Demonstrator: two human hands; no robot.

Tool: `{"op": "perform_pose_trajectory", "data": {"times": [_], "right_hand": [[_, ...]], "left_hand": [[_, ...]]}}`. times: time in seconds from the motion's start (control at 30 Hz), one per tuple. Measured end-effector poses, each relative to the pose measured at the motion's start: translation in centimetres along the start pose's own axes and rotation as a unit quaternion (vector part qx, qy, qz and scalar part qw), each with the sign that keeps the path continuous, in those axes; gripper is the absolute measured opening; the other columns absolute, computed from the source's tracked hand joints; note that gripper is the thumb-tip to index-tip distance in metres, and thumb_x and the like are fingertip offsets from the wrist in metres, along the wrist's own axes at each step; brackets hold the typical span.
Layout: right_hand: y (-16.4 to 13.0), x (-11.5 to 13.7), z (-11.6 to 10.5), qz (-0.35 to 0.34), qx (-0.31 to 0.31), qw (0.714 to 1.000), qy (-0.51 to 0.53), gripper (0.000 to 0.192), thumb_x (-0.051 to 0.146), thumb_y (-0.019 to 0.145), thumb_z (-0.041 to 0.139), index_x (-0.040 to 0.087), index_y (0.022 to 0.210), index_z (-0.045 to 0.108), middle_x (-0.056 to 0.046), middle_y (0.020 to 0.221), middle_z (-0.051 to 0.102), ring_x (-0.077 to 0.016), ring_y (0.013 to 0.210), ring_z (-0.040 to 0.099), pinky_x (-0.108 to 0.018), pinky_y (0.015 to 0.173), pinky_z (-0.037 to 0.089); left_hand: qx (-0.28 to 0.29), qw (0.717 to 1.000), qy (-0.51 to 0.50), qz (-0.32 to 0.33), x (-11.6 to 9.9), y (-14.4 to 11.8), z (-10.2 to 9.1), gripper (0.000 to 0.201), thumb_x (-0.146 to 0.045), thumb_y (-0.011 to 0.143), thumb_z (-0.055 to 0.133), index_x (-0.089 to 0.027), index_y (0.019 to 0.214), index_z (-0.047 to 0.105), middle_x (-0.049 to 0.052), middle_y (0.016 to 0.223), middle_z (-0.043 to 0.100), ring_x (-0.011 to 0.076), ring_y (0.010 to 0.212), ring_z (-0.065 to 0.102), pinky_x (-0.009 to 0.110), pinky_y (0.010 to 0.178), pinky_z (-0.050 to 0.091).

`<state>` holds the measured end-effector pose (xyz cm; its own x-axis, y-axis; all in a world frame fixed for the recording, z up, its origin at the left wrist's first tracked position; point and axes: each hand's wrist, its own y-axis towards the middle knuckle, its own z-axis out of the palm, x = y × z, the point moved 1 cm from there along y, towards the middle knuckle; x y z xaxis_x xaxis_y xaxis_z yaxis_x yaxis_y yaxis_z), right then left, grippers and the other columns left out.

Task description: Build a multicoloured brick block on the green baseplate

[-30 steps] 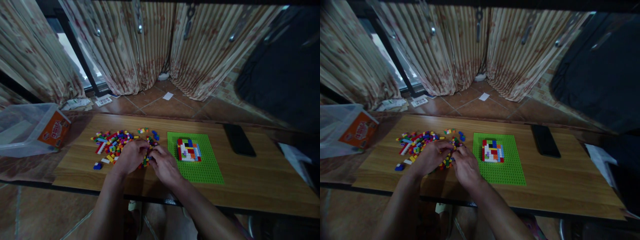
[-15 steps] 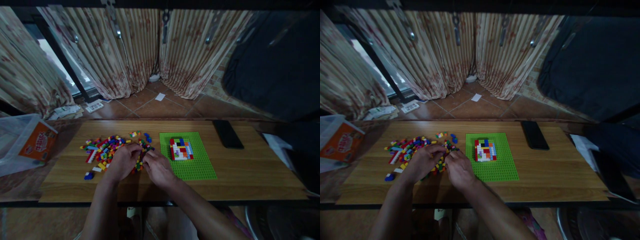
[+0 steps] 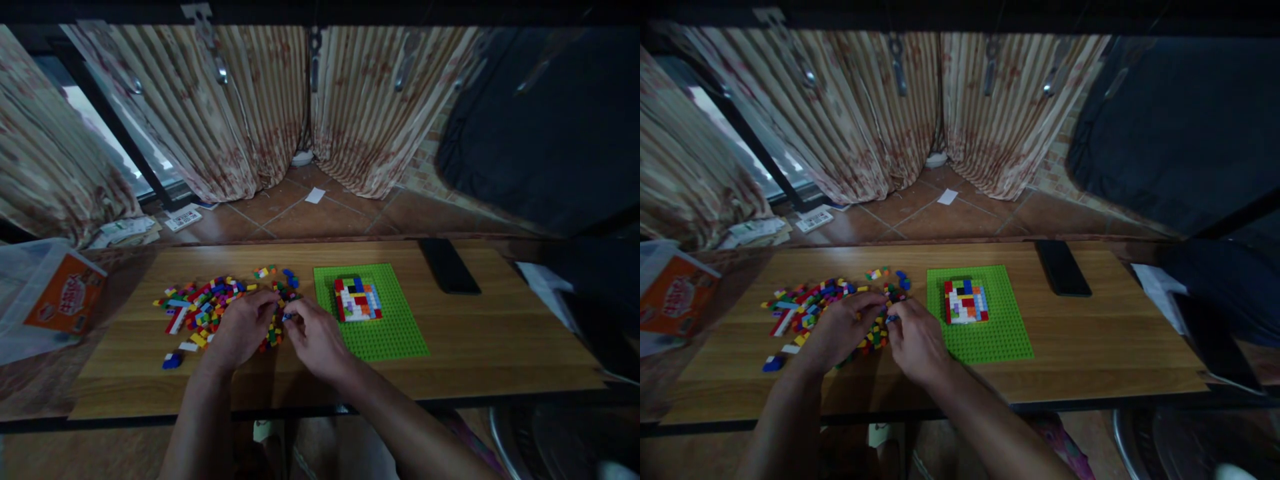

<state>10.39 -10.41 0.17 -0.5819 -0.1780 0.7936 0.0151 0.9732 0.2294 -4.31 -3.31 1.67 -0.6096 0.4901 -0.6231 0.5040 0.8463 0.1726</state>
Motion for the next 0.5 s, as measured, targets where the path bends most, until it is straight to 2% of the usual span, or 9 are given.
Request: {"op": "perform_pose_trajectory", "data": {"times": [0.07,0.13,0.23,0.3,0.33,0.4,0.5], "right_hand": [[0.1,-0.1,-0.1,0.045,-0.019,0.993,0.104,0.013,0.018,0.085,0.053,0.022,0.096,0.06,-0.002,0.091,0.065,-0.0158,0.08,0.06,-0.028,0.073,0.047],[0.3,-0.3,-0.2,0.097,-0.033,0.966,0.236,0.01,0.024,0.083,0.057,0.022,0.093,0.061,-0.001,0.086,0.065,-0.0145,0.074,0.06,-0.028,0.069,0.047],[0.3,-0.6,-0.5,0.183,-0.039,0.888,0.419,0.019,0.035,0.076,0.068,0.021,0.088,0.063,0.001,0.079,0.064,-0.0113,0.063,0.057,-0.025,0.06,0.046],[0.2,-0.6,-1.0,0.224,-0.039,0.842,0.49,0.026,0.039,0.07,0.074,0.021,0.086,0.065,0.003,0.074,0.064,-0.0092,0.058,0.055,-0.023,0.056,0.045],[0.1,-0.6,-1.3,0.233,-0.04,0.827,0.509,0.029,0.04,0.067,0.077,0.021,0.085,0.065,0.003,0.072,0.064,-0.0086,0.057,0.055,-0.022,0.055,0.044],[-0.1,-0.6,-2.0,0.241,-0.046,0.818,0.52,0.031,0.042,0.065,0.079,0.02,0.082,0.065,0.004,0.066,0.063,-0.0083,0.054,0.054,-0.022,0.054,0.043],[-0.5,-0.7,-2.9,0.23,-0.06,0.849,0.472,0.031,0.045,0.067,0.077,0.02,0.079,0.064,0.003,0.063,0.062,-0.0095,0.053,0.054,-0.023,0.052,0.043]], "left_hand": [[-0.012,0.999,-0.031,0.008,0.0,-0.1,0.0,0.022,-0.018,0.086,0.053,-0.02,0.099,0.071,0.004,0.098,0.074,0.0183,0.088,0.069,0.03,0.084,0.053],[-0.024,0.997,-0.077,0.015,-0.4,-0.2,0.0,0.023,-0.021,0.085,0.057,-0.02,0.105,0.069,0.004,0.102,0.073,0.0184,0.092,0.069,0.03,0.085,0.053],[-0.017,0.99,-0.136,0.021,-1.8,-0.3,0.0,0.028,-0.023,0.083,0.063,-0.019,0.111,0.066,0.004,0.102,0.073,0.0181,0.091,0.068,0.03,0.084,0.053],[-0.001,0.987,-0.155,0.032,-3.1,-0.3,0.1,0.026,-0.021,0.083,0.064,-0.019,0.109,0.067,0.003,0.1,0.073,0.0167,0.088,0.068,0.029,0.083,0.053],[0.003,0.987,-0.158,0.039,-3.7,-0.3,0.3,0.023,-0.02,0.084,0.064,-0.019,0.107,0.067,0.003,0.1,0.073,0.0162,0.089,0.068,0.028,0.084,0.052],[0.006,0.987,-0.155,0.05,-4.6,-0.2,0.6,0.02,-0.018,0.085,0.062,-0.02,0.104,0.068,0.002,0.099,0.073,0.0156,0.089,0.068,0.027,0.083,0.052],[0.014,0.99,-0.129,0.061,-5.2,-0.1,1.2,0.02,-0.019,0.087,0.061,-0.02,0.106,0.068,0.003,0.097,0.072,0.0164,0.09,0.067,0.028,0.082,0.051]]}}
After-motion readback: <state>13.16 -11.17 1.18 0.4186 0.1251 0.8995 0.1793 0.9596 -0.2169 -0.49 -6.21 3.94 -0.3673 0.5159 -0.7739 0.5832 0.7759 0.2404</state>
